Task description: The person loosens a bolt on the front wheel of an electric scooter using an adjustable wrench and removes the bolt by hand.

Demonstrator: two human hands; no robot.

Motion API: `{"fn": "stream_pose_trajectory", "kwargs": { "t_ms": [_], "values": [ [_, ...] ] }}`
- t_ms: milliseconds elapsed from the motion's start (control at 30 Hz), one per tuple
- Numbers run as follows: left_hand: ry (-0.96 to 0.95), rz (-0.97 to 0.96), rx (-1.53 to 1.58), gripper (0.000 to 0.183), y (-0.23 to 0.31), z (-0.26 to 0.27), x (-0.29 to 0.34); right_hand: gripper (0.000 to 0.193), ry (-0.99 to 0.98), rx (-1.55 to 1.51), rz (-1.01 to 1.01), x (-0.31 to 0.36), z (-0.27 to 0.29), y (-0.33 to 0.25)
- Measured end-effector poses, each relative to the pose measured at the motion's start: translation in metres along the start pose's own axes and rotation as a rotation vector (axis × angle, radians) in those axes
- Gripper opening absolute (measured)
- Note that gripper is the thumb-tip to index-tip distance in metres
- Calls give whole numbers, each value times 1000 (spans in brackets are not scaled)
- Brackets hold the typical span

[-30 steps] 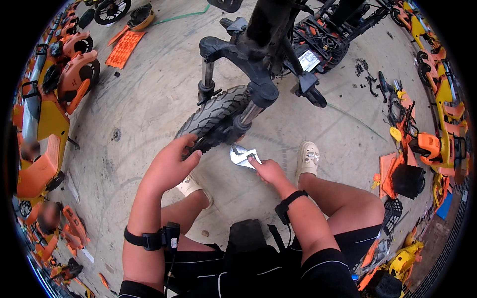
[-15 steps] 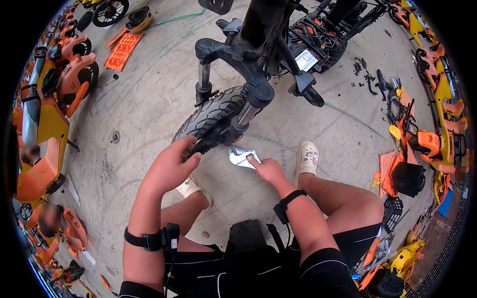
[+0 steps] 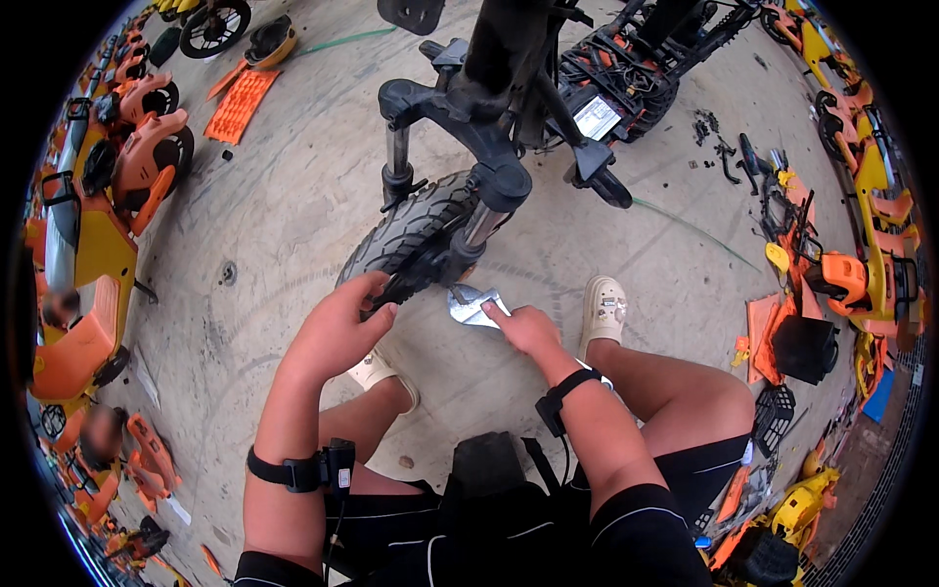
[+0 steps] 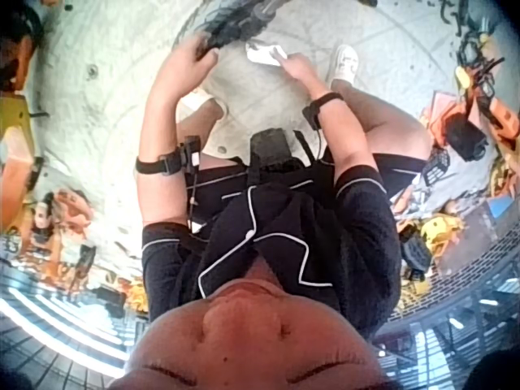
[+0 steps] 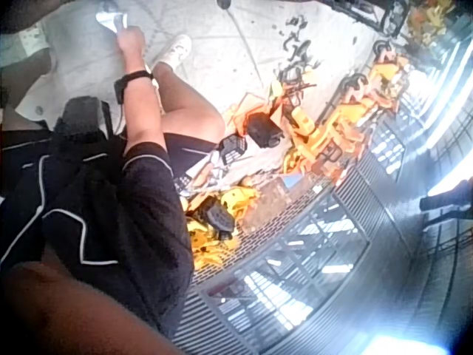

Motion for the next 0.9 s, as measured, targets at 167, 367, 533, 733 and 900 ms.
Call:
{"fn": "stream_pose_trajectory", "kwargs": {
  "t_ms": [167,367,533,733,900],
  "values": [
    [18,-39,-10,49,-1,-2,-1,87,-27,-95,17,-1,-4,3],
    [-26,24,-10,49,4,-3,0,86,-60,-152,-13,-2,-10,5],
    [-16,6,-13,50,3,-4,-1,87,-7,-125,-22,-6,-4,4],
    [14,-49,-29,49,-3,-6,-4,86,20,3,43,-13,7,-1],
    [19,-25,4,52,5,-1,-3,81,31,17,45,-4,4,-3]
  ]
}}
Point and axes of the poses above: each hand's wrist, its own x-axis away from the middle knuckle, its own z-axis out of the back of the hand, y = z × x, the point moved 8 cm from there along -x, towards the middle knuckle, and after that the axes turned 14 degrees about y, right-handed, at the moved point
